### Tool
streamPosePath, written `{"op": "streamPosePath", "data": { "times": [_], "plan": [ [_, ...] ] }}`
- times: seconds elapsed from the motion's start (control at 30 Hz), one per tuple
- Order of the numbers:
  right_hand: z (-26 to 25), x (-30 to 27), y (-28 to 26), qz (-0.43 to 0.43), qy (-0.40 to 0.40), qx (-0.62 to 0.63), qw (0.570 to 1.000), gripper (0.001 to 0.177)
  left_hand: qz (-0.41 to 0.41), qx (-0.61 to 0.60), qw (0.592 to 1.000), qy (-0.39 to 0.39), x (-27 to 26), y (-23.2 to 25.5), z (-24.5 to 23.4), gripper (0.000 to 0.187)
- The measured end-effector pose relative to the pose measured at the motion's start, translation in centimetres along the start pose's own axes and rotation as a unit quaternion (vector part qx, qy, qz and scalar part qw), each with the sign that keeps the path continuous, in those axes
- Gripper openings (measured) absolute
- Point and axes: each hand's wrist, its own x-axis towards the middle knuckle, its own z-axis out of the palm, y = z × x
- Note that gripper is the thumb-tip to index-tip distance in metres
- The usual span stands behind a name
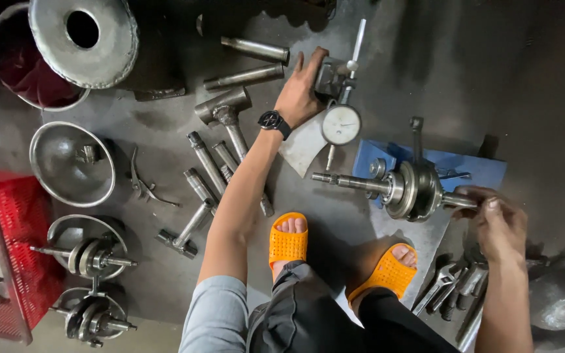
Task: The person assembles a mechanical component by inserting a small metal piece into a shaft and then using a dial indicator to measure it. They also use a hammer to tap a cylindrical part onto a shaft and place the assembled components into metal bowls.
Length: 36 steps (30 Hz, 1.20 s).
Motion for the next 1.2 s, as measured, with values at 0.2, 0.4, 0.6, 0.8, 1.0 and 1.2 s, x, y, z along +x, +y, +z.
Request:
{"op": "streamPosePath", "data": {
  "times": [0.2,0.4,0.6,0.8,1.0,1.2],
  "plan": [
    [0.7,-0.3,-2.1,0.023,-0.004,-0.144,0.989,0.017,-0.036,-0.062,0.997,0.016,-0.7,-0.5,-0.3,0.075],
    [-0.3,1.0,0.4,-0.047,-0.030,-0.116,0.992,0.013,-0.032,-0.086,0.995,0.027,-1.0,-1.9,0.3,0.081],
    [-0.7,0.6,0.5,-0.075,-0.077,-0.044,0.993,0.015,-0.021,-0.080,0.996,0.030,-1.3,-3.3,1.0,0.091],
    [-1.3,0.9,1.2,-0.110,-0.134,0.051,0.983,0.020,-0.038,-0.084,0.995,0.027,-1.4,-3.4,1.1,0.092],
    [1.3,-1.6,-5.2,0.021,-0.069,0.036,0.997,0.029,-0.030,-0.077,0.996,0.032,-1.5,-3.9,1.3,0.093],
    [1.5,-0.6,-3.3,0.034,-0.030,0.074,0.996,0.019,-0.023,-0.074,0.996,0.033,-1.4,-3.4,1.0,0.092]
  ]
}}
